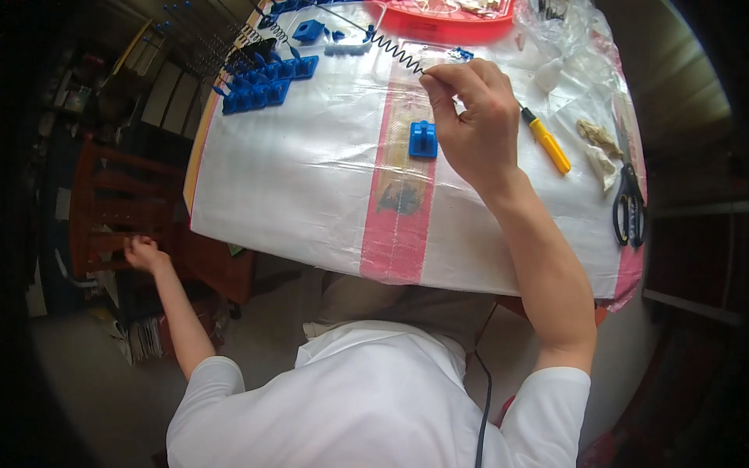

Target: Assembling small lighting components consisting of springs, metal rods, and plastic bases at a workbench.

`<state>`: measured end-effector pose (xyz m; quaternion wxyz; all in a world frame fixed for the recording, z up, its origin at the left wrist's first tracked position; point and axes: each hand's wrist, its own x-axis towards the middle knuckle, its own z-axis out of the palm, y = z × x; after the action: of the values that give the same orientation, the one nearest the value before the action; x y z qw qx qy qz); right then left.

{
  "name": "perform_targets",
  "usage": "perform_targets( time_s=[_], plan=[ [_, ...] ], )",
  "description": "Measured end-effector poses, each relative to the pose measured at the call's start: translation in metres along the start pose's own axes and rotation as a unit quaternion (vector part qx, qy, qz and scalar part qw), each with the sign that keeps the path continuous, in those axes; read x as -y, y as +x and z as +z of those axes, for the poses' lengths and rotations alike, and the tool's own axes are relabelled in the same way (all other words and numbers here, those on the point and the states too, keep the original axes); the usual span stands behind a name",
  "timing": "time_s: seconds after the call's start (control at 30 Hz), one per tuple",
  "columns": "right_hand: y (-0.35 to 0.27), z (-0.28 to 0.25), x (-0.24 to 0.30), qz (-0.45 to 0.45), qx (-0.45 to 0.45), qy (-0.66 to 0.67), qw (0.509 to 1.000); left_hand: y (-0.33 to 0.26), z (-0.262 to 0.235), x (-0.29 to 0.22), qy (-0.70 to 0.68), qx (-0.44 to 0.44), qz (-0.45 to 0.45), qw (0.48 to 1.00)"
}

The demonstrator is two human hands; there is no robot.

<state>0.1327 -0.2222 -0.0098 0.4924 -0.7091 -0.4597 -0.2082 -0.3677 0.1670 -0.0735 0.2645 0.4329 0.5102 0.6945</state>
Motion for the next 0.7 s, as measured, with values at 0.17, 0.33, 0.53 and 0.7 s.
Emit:
perform_targets(
  time_s=[0.17, 0.33, 0.53, 0.7],
  plan=[
    [0.0, 0.003, 0.001, 0.002, 0.008, 0.01, 1.0, 0.0, -0.1, 0.131, 0.29, -0.057, 0.001, 0.955],
    [0.0, 0.0, 0.0, 0.007, 0.01, 0.014, 1.0, -0.029, -0.131, 0.162, 0.427, -0.026, -0.119, 0.896],
    [-0.001, 0.001, 0.0, 0.001, 0.021, 0.015, 1.0, -0.014, -0.125, 0.147, 0.432, -0.052, -0.101, 0.895],
    [-0.001, 0.002, 0.007, -0.024, 0.035, 0.004, 0.999, 0.003, -0.108, 0.126, 0.413, -0.053, -0.071, 0.907]
  ],
)
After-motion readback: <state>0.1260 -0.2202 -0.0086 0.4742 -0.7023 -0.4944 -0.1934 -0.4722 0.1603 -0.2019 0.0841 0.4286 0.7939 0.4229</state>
